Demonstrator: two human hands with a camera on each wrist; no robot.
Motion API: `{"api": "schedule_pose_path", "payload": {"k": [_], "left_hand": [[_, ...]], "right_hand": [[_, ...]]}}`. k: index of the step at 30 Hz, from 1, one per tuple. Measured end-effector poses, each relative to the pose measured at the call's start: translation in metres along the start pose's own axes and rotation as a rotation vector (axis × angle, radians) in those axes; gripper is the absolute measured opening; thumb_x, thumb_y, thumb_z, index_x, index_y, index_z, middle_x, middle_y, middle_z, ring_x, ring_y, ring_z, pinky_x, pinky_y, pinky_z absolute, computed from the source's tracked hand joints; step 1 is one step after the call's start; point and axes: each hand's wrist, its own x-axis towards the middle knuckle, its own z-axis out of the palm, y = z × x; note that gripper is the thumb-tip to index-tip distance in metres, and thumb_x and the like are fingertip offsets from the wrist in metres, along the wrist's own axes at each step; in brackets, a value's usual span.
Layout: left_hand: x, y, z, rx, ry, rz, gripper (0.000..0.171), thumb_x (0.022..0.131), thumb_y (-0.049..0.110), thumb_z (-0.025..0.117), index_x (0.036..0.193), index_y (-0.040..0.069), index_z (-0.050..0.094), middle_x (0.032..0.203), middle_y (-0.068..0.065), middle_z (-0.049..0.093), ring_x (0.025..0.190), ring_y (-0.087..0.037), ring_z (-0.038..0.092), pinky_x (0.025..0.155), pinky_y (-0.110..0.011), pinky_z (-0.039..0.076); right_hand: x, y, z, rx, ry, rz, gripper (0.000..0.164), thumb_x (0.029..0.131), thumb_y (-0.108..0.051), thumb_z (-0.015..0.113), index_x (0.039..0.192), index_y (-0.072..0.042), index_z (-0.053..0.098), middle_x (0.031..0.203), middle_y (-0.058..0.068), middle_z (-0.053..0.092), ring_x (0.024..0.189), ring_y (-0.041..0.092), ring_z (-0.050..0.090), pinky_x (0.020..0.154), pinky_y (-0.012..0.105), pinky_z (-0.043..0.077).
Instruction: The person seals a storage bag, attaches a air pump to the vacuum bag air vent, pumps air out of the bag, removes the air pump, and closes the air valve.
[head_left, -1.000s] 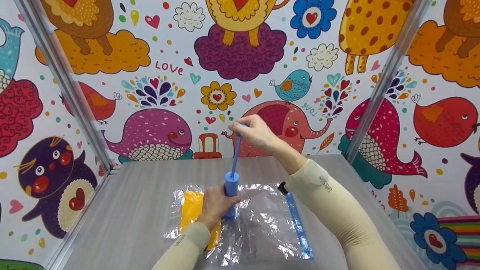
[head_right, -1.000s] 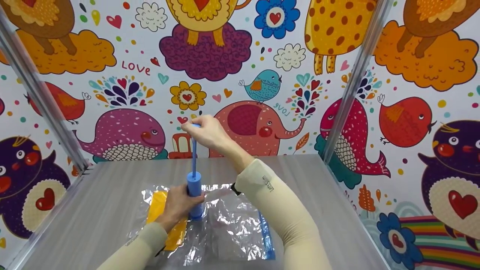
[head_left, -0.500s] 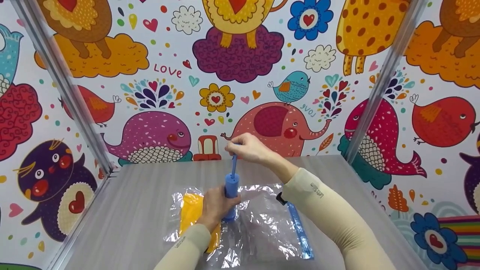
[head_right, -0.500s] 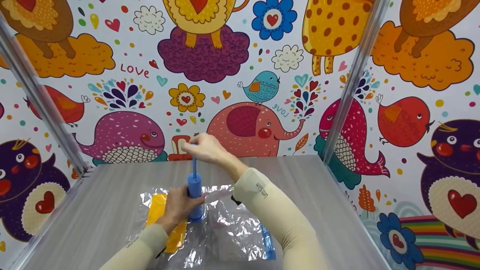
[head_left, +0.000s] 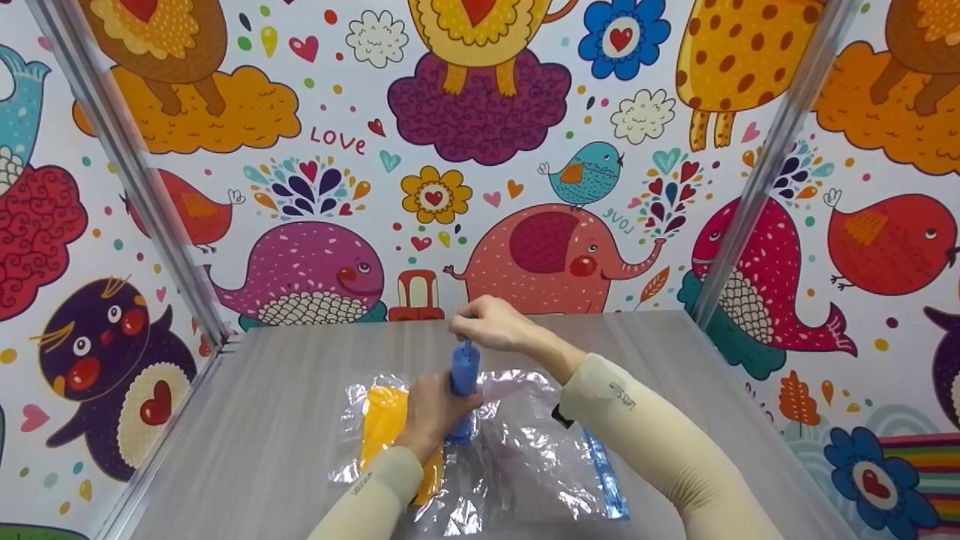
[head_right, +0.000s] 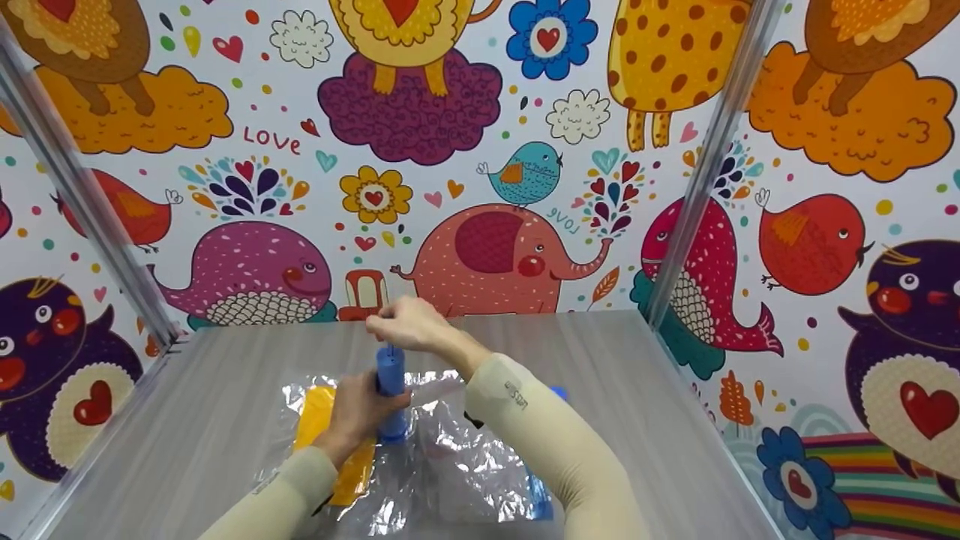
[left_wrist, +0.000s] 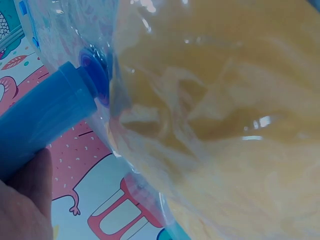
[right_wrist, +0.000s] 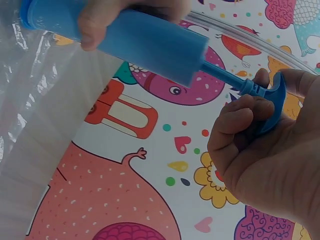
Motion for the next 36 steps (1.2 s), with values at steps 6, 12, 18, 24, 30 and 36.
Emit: {"api": "schedule_pose_path", "payload": {"k": [6,12,18,24,30,36], "left_hand": [[-0.002,0.0,0.0,0.017,0.0,-0.005,0.028,0.088,0.038,0.092,0.097,0.016,0.078,0.082,-0.002,0.081,0.069,-0.017,0.073,0.076,-0.042,0.07],[-0.002,0.0,0.001,0.022,-0.012,-0.015,0.027,0.087,0.039,0.089,0.091,0.016,0.076,0.078,-0.001,0.08,0.067,-0.016,0.074,0.075,-0.041,0.07],[-0.003,-0.002,-0.001,0.053,0.007,-0.017,0.031,0.087,0.042,0.086,0.094,0.013,0.079,0.08,-0.003,0.082,0.07,-0.021,0.078,0.076,-0.043,0.071],[-0.003,-0.003,-0.002,0.039,-0.006,-0.019,0.034,0.088,0.042,0.087,0.1,0.011,0.08,0.085,-0.006,0.084,0.073,-0.023,0.08,0.078,-0.044,0.072],[-0.001,-0.002,-0.001,0.02,0.002,0.044,0.031,0.086,0.038,0.093,0.099,0.013,0.081,0.086,-0.006,0.085,0.075,-0.024,0.083,0.075,-0.042,0.071],[-0.004,-0.002,-0.001,-0.002,0.007,0.041,0.032,0.085,0.035,0.097,0.098,0.011,0.081,0.09,-0.01,0.087,0.08,-0.028,0.085,0.078,-0.045,0.072]], "right_hand": [[-0.002,0.014,0.019,0.005,-0.01,-0.015,0.034,0.099,-0.034,0.06,0.071,-0.016,0.067,0.066,-0.011,0.054,0.066,0.008,0.047,0.061,0.025,0.036],[-0.003,0.026,0.028,0.04,-0.01,-0.027,0.033,0.102,-0.036,0.06,0.079,-0.016,0.074,0.073,-0.01,0.061,0.071,0.008,0.053,0.065,0.025,0.043],[-0.003,0.024,0.028,0.008,-0.045,-0.09,0.037,0.101,-0.035,0.07,0.07,-0.024,0.051,0.065,-0.012,0.042,0.063,0.008,0.038,0.06,0.025,0.033],[-0.002,0.019,0.025,0.03,-0.055,-0.067,0.04,0.101,-0.029,0.071,0.068,-0.025,0.049,0.063,-0.012,0.039,0.06,0.008,0.037,0.057,0.024,0.033],[0.001,0.004,0.0,0.101,0.007,-0.005,0.043,0.098,-0.029,0.074,0.063,-0.025,0.049,0.059,-0.01,0.04,0.056,0.009,0.036,0.053,0.024,0.031],[-0.004,-0.027,-0.04,0.184,0.101,-0.067,0.039,0.096,-0.025,0.074,0.063,-0.023,0.053,0.057,-0.008,0.045,0.055,0.011,0.04,0.053,0.025,0.034]]}}
